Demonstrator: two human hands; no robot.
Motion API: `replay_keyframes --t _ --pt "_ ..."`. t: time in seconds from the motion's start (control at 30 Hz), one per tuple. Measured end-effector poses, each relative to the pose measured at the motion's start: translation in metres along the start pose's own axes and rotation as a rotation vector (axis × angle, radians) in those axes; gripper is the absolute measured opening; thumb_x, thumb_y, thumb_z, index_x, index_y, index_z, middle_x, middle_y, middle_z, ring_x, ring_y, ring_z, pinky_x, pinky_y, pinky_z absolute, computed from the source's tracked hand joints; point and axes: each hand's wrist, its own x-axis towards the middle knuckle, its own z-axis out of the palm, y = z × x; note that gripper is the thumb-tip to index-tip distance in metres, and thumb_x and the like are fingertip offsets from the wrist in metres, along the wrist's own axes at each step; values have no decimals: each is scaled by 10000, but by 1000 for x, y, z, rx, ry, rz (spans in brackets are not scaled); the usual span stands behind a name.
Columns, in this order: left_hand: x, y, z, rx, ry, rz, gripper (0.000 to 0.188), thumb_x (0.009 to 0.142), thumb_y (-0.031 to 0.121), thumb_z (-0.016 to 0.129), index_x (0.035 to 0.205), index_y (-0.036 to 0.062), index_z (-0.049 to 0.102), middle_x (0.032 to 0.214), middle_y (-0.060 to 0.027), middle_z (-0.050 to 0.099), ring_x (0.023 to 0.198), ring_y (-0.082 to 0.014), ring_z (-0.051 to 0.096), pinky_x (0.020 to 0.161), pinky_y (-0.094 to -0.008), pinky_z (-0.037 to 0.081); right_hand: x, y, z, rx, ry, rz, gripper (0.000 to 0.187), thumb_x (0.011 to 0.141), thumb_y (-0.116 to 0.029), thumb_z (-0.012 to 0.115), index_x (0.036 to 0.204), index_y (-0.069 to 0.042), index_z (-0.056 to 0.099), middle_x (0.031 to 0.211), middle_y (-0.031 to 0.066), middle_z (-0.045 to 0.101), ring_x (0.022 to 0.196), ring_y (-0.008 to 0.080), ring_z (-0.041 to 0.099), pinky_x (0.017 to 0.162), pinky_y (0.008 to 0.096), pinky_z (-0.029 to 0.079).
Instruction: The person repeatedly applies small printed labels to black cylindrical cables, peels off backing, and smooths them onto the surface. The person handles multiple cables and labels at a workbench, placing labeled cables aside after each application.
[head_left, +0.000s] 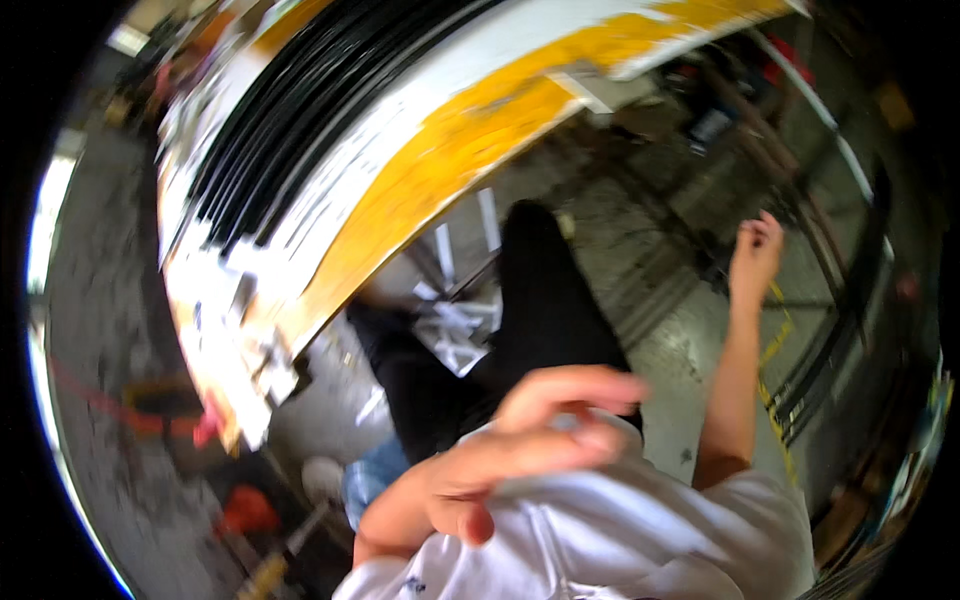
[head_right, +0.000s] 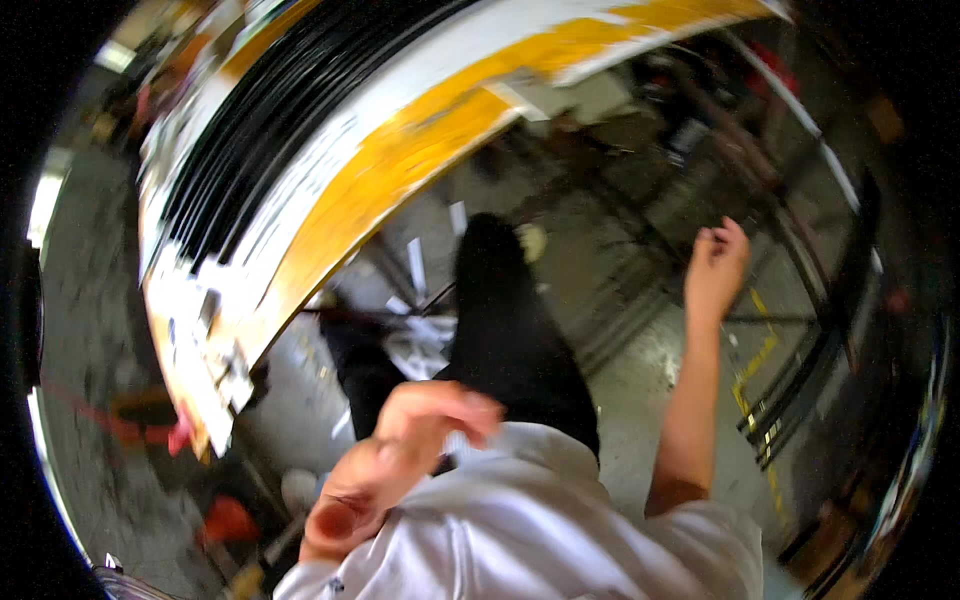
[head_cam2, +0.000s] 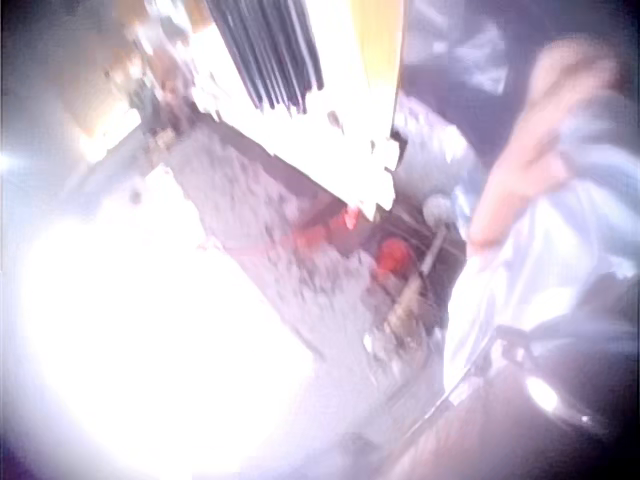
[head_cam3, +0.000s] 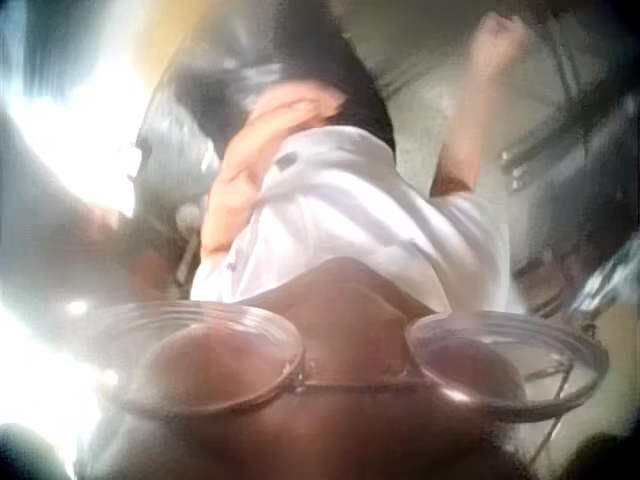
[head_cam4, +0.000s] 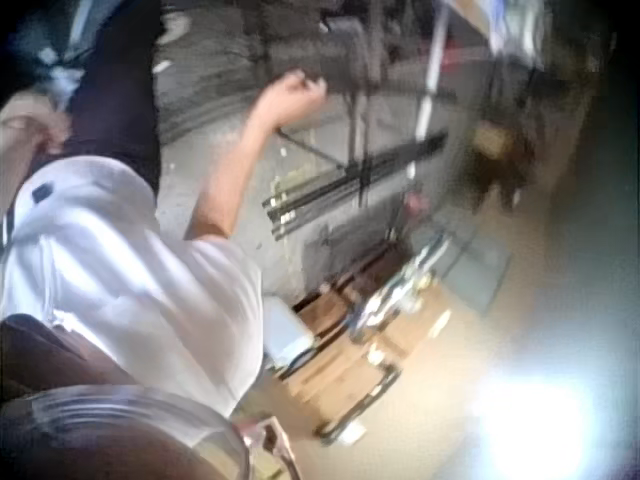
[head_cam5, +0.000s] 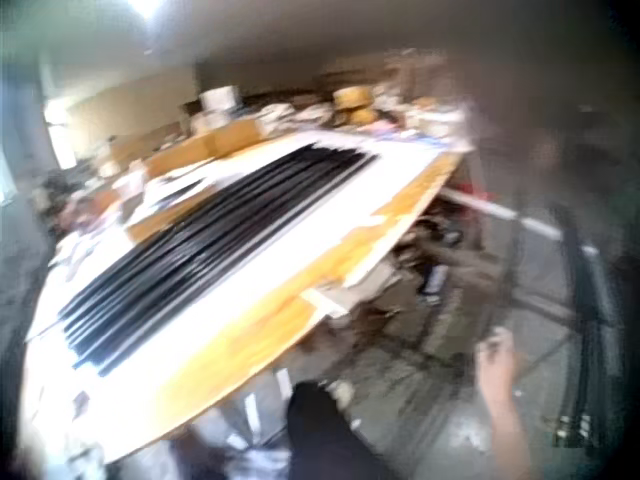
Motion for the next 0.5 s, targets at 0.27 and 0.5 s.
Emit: replay_keyframes --t 0.27,0.5 --pt "-14 26 7 -269 68 134 476 915 310 544 1214 -59 577 1160 -223 585 1120 -310 557 946 -399 445 -44 -181 48 296 -416 -488 143 909 -5 593 1036 -36 650 1009 60 621 874 185 603 785 321 496" --pt "-34 59 -16 -115 222 288 361 893 193 567 1153 -55 598 1103 -219 599 1050 -303 593 907 -392 476 -25 -280 120 260 -458 -1031 202 874 -23 619 1074 -35 633 1051 116 646 990 290 619 874 369 491"
